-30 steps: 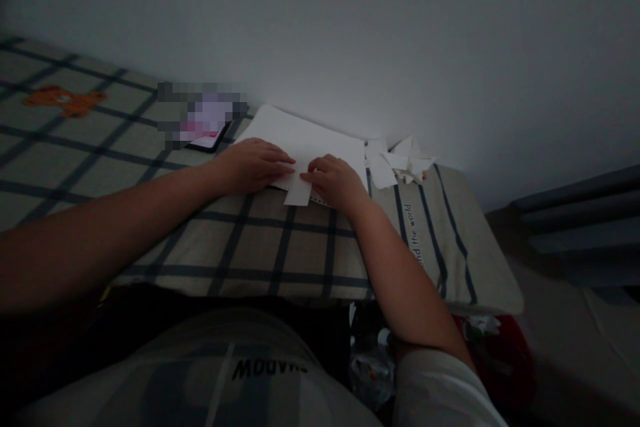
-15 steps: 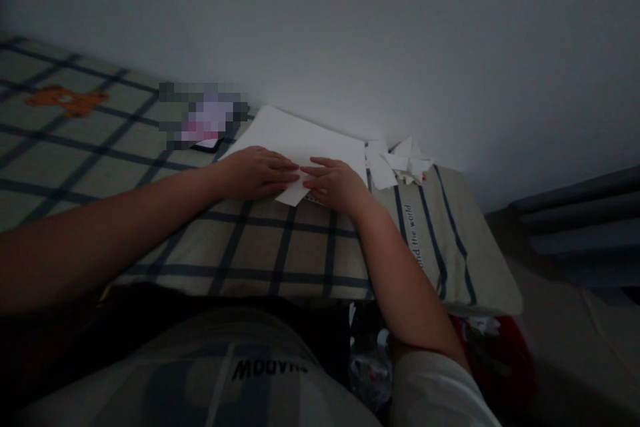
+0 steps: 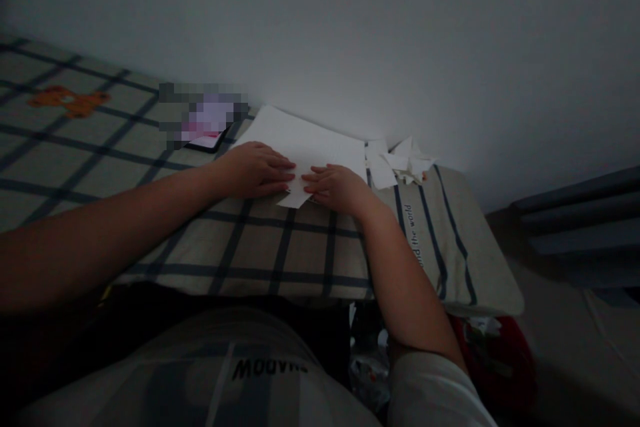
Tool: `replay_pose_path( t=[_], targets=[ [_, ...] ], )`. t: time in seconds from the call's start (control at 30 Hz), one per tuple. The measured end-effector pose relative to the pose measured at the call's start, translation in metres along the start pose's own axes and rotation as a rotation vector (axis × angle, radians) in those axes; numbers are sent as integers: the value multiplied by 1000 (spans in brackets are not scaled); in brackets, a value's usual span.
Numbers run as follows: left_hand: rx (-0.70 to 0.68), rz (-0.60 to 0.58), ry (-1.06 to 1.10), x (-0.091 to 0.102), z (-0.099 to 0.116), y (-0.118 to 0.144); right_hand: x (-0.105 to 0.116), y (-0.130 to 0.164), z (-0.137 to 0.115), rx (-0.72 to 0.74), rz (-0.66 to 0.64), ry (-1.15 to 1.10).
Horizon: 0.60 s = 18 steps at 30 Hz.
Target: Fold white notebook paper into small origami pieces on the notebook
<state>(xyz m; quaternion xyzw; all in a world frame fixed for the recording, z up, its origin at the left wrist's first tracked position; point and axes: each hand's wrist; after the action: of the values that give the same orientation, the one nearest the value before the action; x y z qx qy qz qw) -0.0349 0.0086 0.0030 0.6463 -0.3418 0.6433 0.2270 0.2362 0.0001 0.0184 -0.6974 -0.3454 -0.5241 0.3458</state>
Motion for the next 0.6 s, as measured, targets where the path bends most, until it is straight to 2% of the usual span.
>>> replay_pose_path(
  t=[0.23, 0.43, 0.6],
  targets=[
    [36, 13, -35, 2, -1, 2, -11, -6, 3, 52, 131, 65],
    [-42, 31, 71, -11, -7, -1, -14, -7, 7, 89, 176, 169],
    [-51, 49, 80, -11, -7, -2, -13, -7, 1, 105, 236, 226]
  ],
)
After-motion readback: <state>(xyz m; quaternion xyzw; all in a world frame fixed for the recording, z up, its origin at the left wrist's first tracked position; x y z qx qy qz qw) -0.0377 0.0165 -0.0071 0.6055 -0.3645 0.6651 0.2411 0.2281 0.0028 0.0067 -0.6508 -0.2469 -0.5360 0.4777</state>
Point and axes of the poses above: each hand's wrist, its own y-axis away from the middle knuckle, its own x-axis out of the back of the hand, z = x × y, and after that the axes turned 6 degrees about x, right-handed
